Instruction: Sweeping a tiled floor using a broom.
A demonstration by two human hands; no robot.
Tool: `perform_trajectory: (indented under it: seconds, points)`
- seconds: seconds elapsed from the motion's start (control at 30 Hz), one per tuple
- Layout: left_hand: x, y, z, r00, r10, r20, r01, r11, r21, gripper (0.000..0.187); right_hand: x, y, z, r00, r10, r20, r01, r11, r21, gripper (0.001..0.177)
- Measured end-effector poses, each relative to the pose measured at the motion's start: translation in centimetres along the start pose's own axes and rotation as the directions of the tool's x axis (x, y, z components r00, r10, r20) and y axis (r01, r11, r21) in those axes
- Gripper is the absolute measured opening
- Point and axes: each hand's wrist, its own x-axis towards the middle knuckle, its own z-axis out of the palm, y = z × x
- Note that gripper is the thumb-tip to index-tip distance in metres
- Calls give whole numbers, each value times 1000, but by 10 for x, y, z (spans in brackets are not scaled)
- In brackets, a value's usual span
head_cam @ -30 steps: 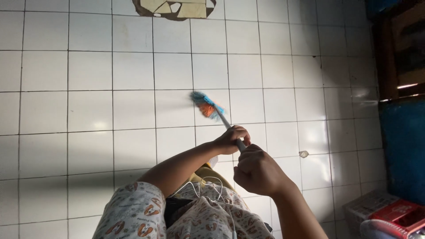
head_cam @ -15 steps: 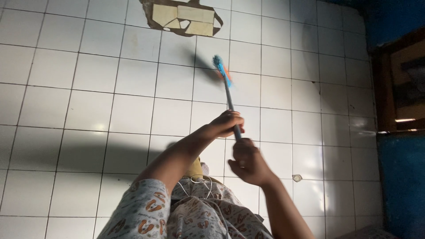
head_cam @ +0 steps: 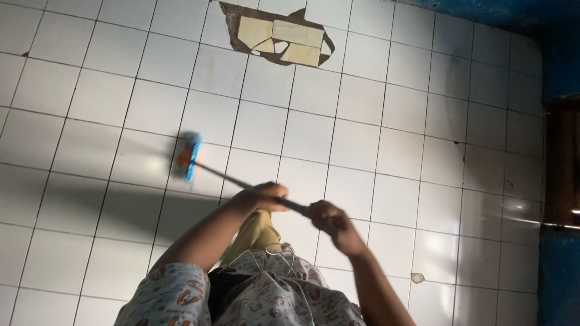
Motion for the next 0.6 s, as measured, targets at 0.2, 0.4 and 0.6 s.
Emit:
perform_trajectory:
  seconds: [0.2, 0.4, 0.6]
  points:
    - [12, -5, -48, 981, -181, 65, 185, 982, -50, 22, 70, -24, -1, 1000, 18, 4, -19, 995, 101, 29]
    - [62, 91, -125, 995, 42, 94, -26, 987, -160, 16, 110, -147, -8, 984, -163, -74, 139, 958, -252, 20]
    - [144, 63, -111, 840, 461, -286, -510, 851, -126, 11, 159, -128, 0, 991, -134, 18, 93, 574, -814, 36]
